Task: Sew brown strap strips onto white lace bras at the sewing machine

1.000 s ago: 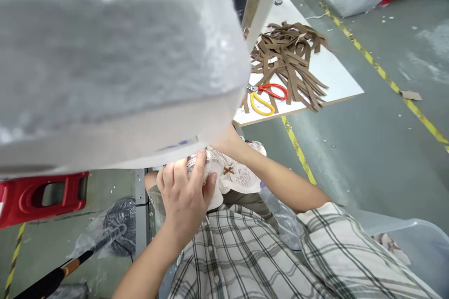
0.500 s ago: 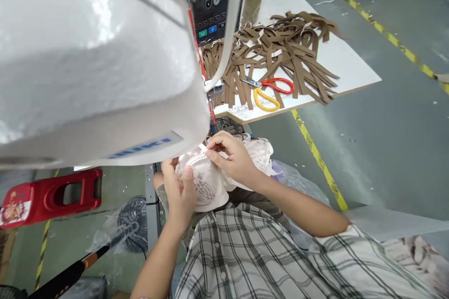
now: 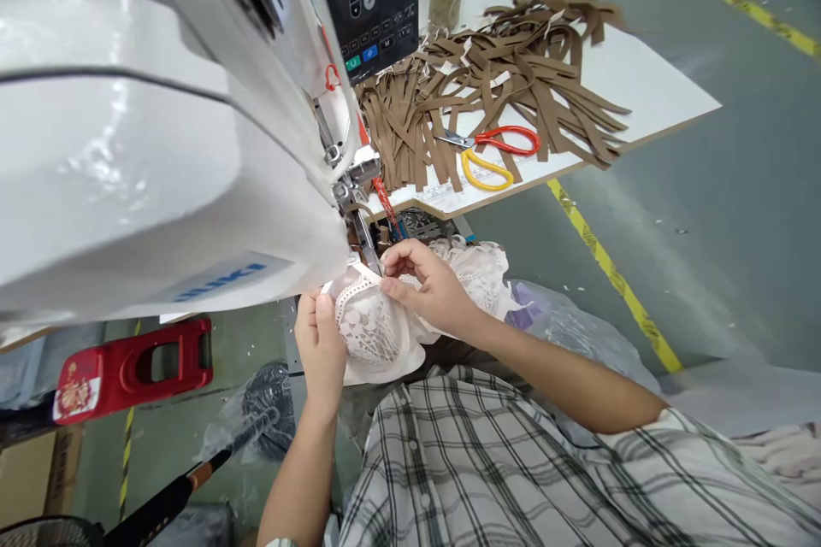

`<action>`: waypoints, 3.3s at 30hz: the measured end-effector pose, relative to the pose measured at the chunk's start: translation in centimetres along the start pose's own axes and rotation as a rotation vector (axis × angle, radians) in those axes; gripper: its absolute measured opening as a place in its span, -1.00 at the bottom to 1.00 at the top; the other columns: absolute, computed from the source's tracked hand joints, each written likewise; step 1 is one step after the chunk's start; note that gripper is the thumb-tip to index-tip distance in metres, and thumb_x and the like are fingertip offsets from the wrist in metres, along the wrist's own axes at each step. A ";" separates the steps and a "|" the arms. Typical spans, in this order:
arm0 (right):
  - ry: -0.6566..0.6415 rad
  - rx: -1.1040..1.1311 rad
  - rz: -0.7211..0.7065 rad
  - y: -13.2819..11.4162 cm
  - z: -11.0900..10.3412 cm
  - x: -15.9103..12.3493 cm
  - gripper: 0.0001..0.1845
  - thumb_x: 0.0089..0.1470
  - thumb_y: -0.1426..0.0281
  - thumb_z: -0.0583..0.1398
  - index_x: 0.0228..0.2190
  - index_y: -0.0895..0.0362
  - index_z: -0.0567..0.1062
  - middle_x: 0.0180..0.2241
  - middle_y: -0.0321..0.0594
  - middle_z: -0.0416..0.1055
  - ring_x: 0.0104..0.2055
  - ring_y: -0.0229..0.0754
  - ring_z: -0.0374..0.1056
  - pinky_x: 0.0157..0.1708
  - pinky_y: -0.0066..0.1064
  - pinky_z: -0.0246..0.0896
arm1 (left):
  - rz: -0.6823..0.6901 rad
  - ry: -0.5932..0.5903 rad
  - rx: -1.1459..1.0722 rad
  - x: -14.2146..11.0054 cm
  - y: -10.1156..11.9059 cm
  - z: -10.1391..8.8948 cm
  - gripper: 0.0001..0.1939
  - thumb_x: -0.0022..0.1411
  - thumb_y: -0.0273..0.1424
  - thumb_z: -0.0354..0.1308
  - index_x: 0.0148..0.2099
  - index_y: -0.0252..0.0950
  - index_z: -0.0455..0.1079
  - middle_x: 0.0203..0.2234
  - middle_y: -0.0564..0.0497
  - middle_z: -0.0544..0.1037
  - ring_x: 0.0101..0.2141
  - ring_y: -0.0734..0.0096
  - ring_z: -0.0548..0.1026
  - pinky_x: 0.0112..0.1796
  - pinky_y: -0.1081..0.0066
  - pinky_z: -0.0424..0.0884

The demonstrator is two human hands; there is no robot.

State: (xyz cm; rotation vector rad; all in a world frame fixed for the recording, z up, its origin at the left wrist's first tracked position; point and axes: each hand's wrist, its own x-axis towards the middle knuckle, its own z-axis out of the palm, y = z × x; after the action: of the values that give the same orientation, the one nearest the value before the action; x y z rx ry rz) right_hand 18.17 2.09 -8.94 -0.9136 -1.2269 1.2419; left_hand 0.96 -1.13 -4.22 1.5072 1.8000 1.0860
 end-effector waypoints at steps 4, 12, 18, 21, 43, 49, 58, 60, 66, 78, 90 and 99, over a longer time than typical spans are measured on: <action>-0.022 0.002 0.046 0.2 0.0 -0.2 -0.67 0.08 0.18 0.33 -0.24 0.06 0.36 -0.26 -0.26 0.35 -0.21 -0.21 0.34 -0.14 -0.30 0.32 | 0.014 0.002 0.004 0.1 0.0 -0.2 -0.60 0.45 -0.11 -0.06 -0.34 -0.25 0.31 -0.46 0.09 0.37 -0.41 0.44 0.32 -0.34 0.47 0.27; -0.049 0.054 0.132 0.6 0.5 -0.9 -0.54 0.03 0.12 0.35 -0.19 0.07 0.31 -0.24 -0.26 0.31 -0.22 -0.22 0.32 -0.16 -0.33 0.30 | 0.018 0.027 -0.019 0.2 -0.2 -0.5 -0.65 0.43 -0.16 -0.02 -0.33 -0.26 0.36 -0.45 0.08 0.39 -0.40 0.43 0.33 -0.34 0.47 0.26; -0.050 0.127 0.232 -0.2 1.4 -1.3 -0.52 0.04 0.10 0.34 -0.17 0.05 0.27 -0.28 -0.31 0.25 -0.32 -0.28 0.26 -0.31 -0.40 0.22 | 0.017 -0.006 -0.006 0.1 -0.2 -1.1 -0.61 0.45 -0.17 -0.04 -0.40 -0.26 0.30 -0.51 0.10 0.31 -0.44 0.45 0.27 -0.39 0.47 0.21; -0.016 0.139 0.241 -0.8 1.3 -1.5 -0.58 0.09 0.09 0.30 -0.18 0.05 0.30 -0.29 -0.31 0.25 -0.32 -0.28 0.24 -0.33 -0.41 0.18 | 0.044 -0.055 0.015 -0.4 0.1 -1.3 -0.59 0.46 -0.20 -0.07 -0.44 -0.26 0.22 -0.55 0.11 0.24 -0.48 0.46 0.22 -0.42 0.46 0.15; -0.205 -0.111 0.206 -4.0 -2.5 -6.2 -0.83 0.25 0.30 0.19 -0.23 0.11 0.53 -0.27 -0.26 0.47 -0.21 -0.24 0.37 -0.17 -0.38 0.24 | -0.401 -0.550 -0.609 -3.6 0.7 1.5 -0.69 0.32 -0.14 0.17 -0.32 -0.29 0.44 -0.61 0.13 0.37 -0.60 0.58 0.25 -0.54 0.54 0.18; -0.221 -0.112 0.217 -4.0 -2.4 -6.6 -0.84 0.24 0.28 0.19 -0.29 0.11 0.50 -0.34 -0.29 0.42 -0.29 -0.27 0.32 -0.26 -0.40 0.21 | -0.357 -0.614 -0.658 -3.9 1.4 1.2 -0.73 0.33 -0.19 0.19 -0.33 -0.27 0.34 -0.71 0.18 0.34 -0.67 0.60 0.21 -0.58 0.54 0.12; -0.168 -0.005 0.309 -3.9 -1.6 -6.2 -0.86 0.18 0.28 0.24 -0.29 0.10 0.48 -0.35 -0.32 0.41 -0.34 -0.31 0.29 -0.32 -0.45 0.20 | -0.244 -0.536 -0.582 -4.5 1.3 0.9 -0.67 0.36 -0.17 0.14 -0.38 -0.26 0.31 -0.67 0.15 0.35 -0.63 0.56 0.25 -0.55 0.51 0.18; -0.155 -0.004 0.315 -3.9 -1.5 -6.1 -0.86 0.18 0.28 0.24 -0.30 0.10 0.48 -0.36 -0.32 0.41 -0.35 -0.32 0.29 -0.33 -0.45 0.20 | -0.240 -0.506 -0.554 -4.5 1.3 1.0 -0.64 0.37 -0.17 0.13 -0.42 -0.27 0.30 -0.66 0.15 0.32 -0.61 0.56 0.25 -0.55 0.50 0.18; -0.177 -0.055 0.317 -4.2 -1.5 -6.2 -0.82 0.18 0.24 0.24 -0.32 0.11 0.49 -0.34 -0.30 0.45 -0.32 -0.29 0.33 -0.30 -0.43 0.22 | -0.326 -0.473 -0.570 -4.3 0.9 0.9 -0.65 0.37 -0.11 0.10 -0.37 -0.24 0.38 -0.61 0.12 0.33 -0.62 0.54 0.26 -0.62 0.48 0.17; -0.047 -0.587 -0.090 -4.0 -1.3 -6.9 -0.83 0.13 0.47 0.21 -0.47 0.06 0.36 -0.46 -0.31 0.37 -0.38 -0.23 0.27 -0.37 -0.37 0.11 | -0.355 -0.521 -0.893 -4.6 2.2 -0.6 -0.75 0.22 -0.18 0.26 -0.36 -0.24 0.39 -0.21 -0.04 0.50 -0.04 0.24 0.45 0.04 0.26 0.39; -0.040 -0.674 -0.321 -3.2 -1.7 -7.9 -0.57 0.25 0.24 0.14 -0.64 0.02 0.27 -0.61 -0.26 0.29 -0.52 -0.22 0.22 -0.47 -0.33 0.13 | 0.128 -0.352 -0.747 -8.3 0.1 -1.9 -0.37 0.48 -0.20 -0.15 -0.67 -0.25 0.06 -0.72 0.02 0.16 -0.52 0.33 0.31 -0.39 0.24 0.26; -0.102 -0.697 -0.131 -3.1 -1.4 -7.9 -0.61 0.24 0.13 0.13 -0.56 0.01 0.44 -0.57 -0.24 0.34 -0.46 -0.19 0.26 -0.39 -0.33 0.17 | 0.114 -0.317 -0.768 -7.8 0.6 -2.2 -0.36 0.47 -0.19 -0.13 -0.68 -0.26 0.04 -0.74 0.02 0.15 -0.54 0.35 0.30 -0.39 0.25 0.28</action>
State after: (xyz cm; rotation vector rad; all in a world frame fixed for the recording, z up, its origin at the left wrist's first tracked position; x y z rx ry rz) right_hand 20.82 -5.97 -7.46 -1.2455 -1.8206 0.7575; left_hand 1.19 -9.16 -3.20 1.2094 0.9211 1.3009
